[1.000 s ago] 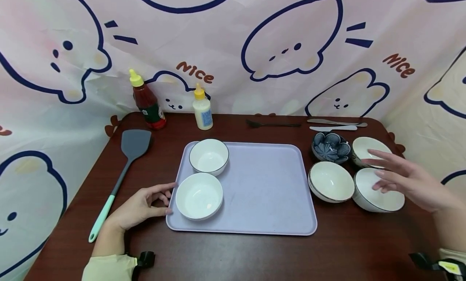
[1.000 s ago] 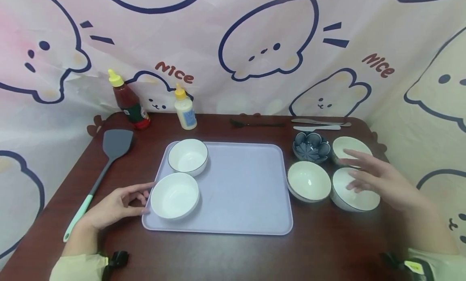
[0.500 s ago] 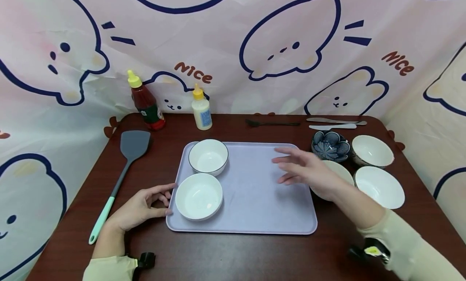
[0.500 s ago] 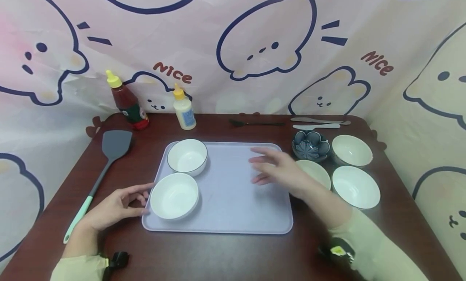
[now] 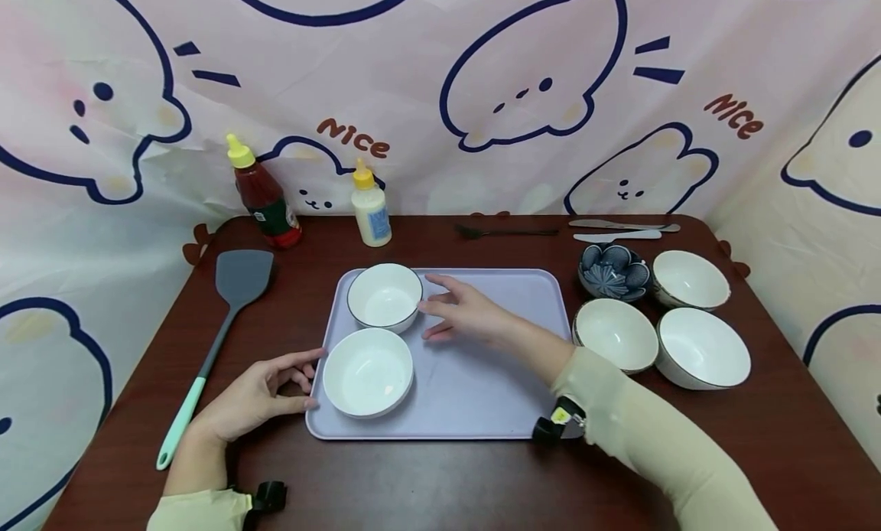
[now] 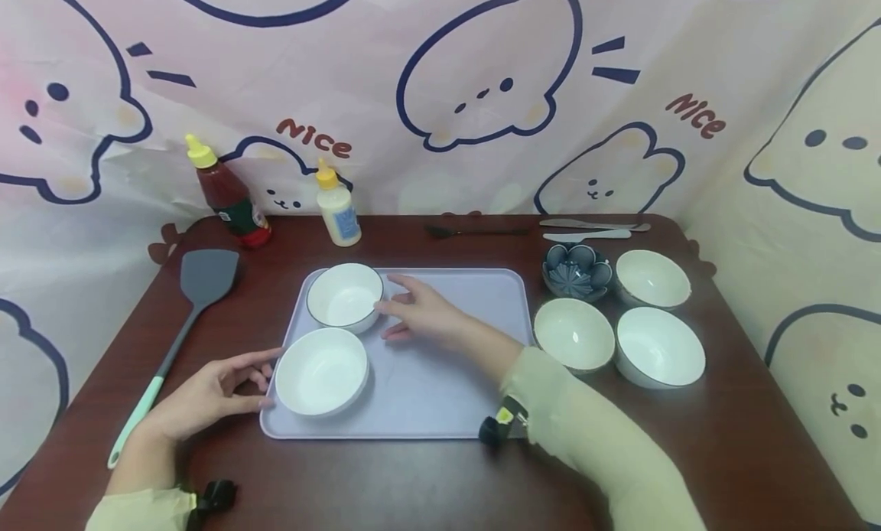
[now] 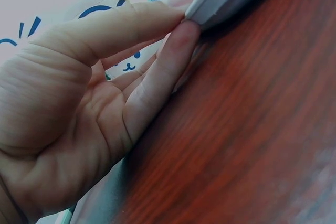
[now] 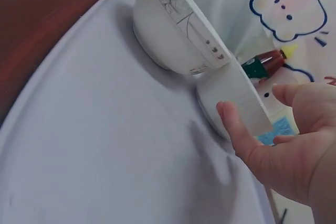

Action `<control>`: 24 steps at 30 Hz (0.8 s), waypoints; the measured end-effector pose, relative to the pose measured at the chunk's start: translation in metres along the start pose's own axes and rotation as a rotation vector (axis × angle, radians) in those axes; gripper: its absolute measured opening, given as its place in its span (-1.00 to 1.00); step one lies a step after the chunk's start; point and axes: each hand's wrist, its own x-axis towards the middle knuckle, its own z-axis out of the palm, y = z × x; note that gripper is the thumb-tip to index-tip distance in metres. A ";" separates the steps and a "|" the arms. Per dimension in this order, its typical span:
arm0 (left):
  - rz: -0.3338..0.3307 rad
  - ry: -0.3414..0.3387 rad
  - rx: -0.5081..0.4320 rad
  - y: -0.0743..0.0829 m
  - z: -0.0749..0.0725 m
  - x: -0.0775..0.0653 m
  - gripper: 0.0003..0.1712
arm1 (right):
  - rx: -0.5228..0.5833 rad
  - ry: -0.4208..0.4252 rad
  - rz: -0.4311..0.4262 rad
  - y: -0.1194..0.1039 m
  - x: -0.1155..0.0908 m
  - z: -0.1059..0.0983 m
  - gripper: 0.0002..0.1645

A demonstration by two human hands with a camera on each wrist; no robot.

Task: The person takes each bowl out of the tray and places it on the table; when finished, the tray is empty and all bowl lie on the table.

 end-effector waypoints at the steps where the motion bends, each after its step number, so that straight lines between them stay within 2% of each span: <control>1: 0.001 0.001 0.000 0.000 0.000 0.000 -0.19 | 0.021 -0.006 0.004 0.001 0.005 0.003 -0.14; 6: 0.010 -0.005 0.007 0.000 0.000 0.001 -0.19 | 0.053 -0.004 -0.020 0.007 0.022 0.012 -0.18; 11: 0.015 0.000 0.008 0.000 -0.001 0.001 -0.20 | 0.095 0.011 -0.052 0.008 0.028 0.018 -0.19; 18: -0.003 0.001 0.006 0.000 0.000 0.000 -0.19 | 0.175 0.060 -0.073 0.009 0.028 0.024 -0.17; 24: 0.009 0.002 -0.002 0.000 -0.001 0.000 -0.19 | 0.250 0.133 -0.073 0.009 0.019 0.020 -0.16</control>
